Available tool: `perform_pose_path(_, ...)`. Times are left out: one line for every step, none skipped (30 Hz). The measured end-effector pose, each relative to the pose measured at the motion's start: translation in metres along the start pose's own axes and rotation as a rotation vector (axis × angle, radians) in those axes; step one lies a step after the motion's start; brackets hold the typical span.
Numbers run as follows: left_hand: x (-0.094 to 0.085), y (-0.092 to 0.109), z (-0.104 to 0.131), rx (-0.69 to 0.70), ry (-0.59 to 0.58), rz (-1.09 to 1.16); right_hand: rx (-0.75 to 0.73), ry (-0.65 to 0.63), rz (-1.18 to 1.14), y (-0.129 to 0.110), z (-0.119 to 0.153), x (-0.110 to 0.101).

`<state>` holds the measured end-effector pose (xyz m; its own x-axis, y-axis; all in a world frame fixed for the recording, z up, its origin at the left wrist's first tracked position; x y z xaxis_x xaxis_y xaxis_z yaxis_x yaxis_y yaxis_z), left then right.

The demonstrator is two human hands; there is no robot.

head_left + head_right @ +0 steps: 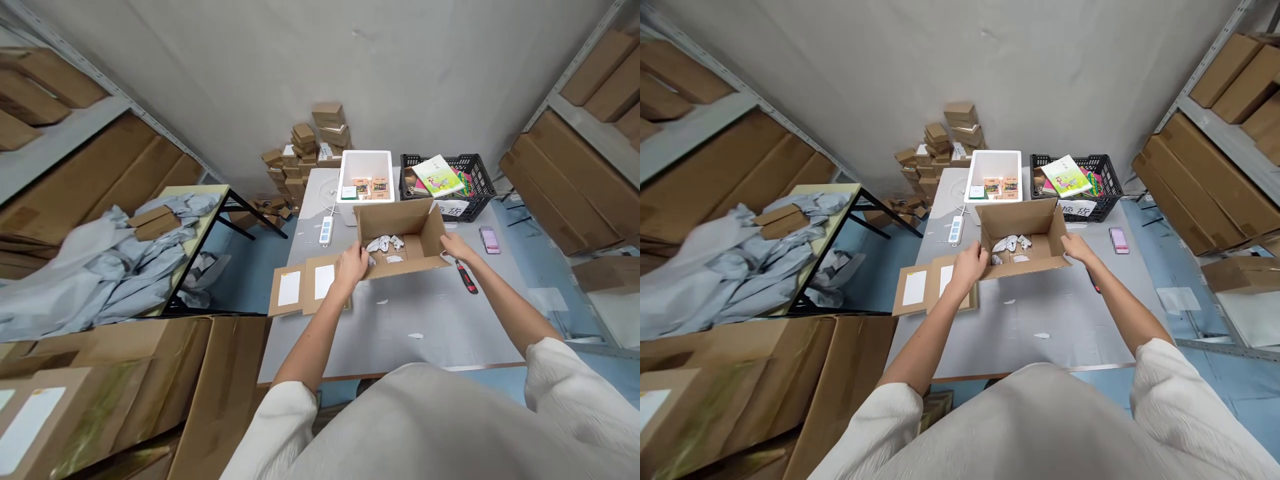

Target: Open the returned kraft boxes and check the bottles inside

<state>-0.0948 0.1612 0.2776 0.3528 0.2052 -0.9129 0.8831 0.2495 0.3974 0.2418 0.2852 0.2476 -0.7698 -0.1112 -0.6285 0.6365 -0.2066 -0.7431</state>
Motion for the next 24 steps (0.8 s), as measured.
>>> perform_pose_path(-0.009,0.006,0.005,0.001,0.029,0.010,-0.010,-0.001,-0.062,-0.002,0.003,-0.012)
perform_pose_path(-0.019,0.010,0.009,0.001,0.062,0.020,-0.025,-0.002,-0.119,-0.006,0.006,-0.022)
perform_pose_path(-0.028,0.013,0.013,0.000,0.099,0.030,-0.043,-0.001,-0.171,-0.013,0.009,-0.030)
perform_pose_path(-0.037,0.013,0.017,-0.005,0.139,0.042,-0.065,0.000,-0.219,-0.022,0.012,-0.035)
perform_pose_path(-0.046,0.011,0.020,-0.017,0.180,0.056,-0.089,-0.003,-0.260,-0.032,0.015,-0.038)
perform_pose_path(-0.054,0.007,0.023,-0.036,0.221,0.074,-0.115,-0.010,-0.293,-0.044,0.019,-0.037)
perform_pose_path(-0.062,0.001,0.026,-0.061,0.260,0.094,-0.141,-0.022,-0.323,-0.056,0.022,-0.033)
perform_pose_path(-0.069,-0.008,0.028,-0.088,0.298,0.118,-0.165,-0.034,-0.350,-0.069,0.026,-0.027)
perform_pose_path(-0.076,-0.018,0.030,-0.115,0.337,0.144,-0.182,-0.043,-0.373,-0.082,0.029,-0.018)
perform_pose_path(-0.082,-0.030,0.032,-0.141,0.375,0.170,-0.195,-0.048,-0.394,-0.094,0.031,-0.006)
perform_pose_path(-0.089,-0.044,0.034,-0.163,0.411,0.194,-0.205,-0.050,-0.414,-0.107,0.033,0.007)
perform_pose_path(-0.096,-0.059,0.036,-0.184,0.445,0.214,-0.216,-0.051,-0.433,-0.120,0.034,0.024)
perform_pose_path(-0.103,-0.075,0.038,-0.207,0.474,0.227,-0.229,-0.058,-0.451,-0.133,0.035,0.042)
perform_pose_path(-0.110,-0.092,0.040,-0.231,0.499,0.233,-0.246,-0.076,-0.469,-0.147,0.036,0.062)
perform_pose_path(-0.117,-0.110,0.043,-0.254,0.520,0.233,-0.262,-0.106,-0.488,-0.161,0.037,0.083)
perform_pose_path(-0.124,-0.129,0.045,-0.275,0.538,0.228,-0.277,-0.143,-0.507,-0.175,0.038,0.106)
perform_pose_path(-0.131,-0.149,0.048,-0.296,0.555,0.219,-0.288,-0.181,-0.526,-0.189,0.039,0.129)
perform_pose_path(-0.138,-0.168,0.051,-0.317,0.570,0.207,-0.296,-0.217,-0.543,-0.203,0.041,0.153)
perform_pose_path(-0.144,-0.188,0.053,-0.339,0.586,0.193,-0.301,-0.249,-0.556,-0.217,0.043,0.177)
perform_pose_path(-0.150,-0.207,0.056,-0.361,0.602,0.179,-0.304,-0.275,-0.567,-0.231,0.045,0.200)
perform_pose_path(-0.156,-0.225,0.058,-0.382,0.616,0.165,-0.304,-0.299,-0.577,-0.244,0.047,0.223)
perform_pose_path(-0.161,-0.243,0.061,-0.398,0.628,0.155,-0.301,-0.323,-0.583,-0.257,0.050,0.246)
perform_pose_path(-0.166,-0.259,0.063,-0.407,0.636,0.148,-0.294,-0.346,-0.586,-0.269,0.052,0.267)
perform_pose_path(-0.170,-0.273,0.064,-0.414,0.639,0.144,-0.284,-0.365,-0.586,-0.281,0.054,0.287)
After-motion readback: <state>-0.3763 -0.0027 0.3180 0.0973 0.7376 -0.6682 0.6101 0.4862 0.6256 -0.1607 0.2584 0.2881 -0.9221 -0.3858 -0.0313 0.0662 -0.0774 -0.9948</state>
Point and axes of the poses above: each hand's wrist, its own z-axis away from the middle knuckle, its own x-axis out of the palm, y = z × x, the point moved 1 cm from there along -z, towards the middle knuckle, and after that the axes turned 12 degrees about y, right-handed, at the moved point
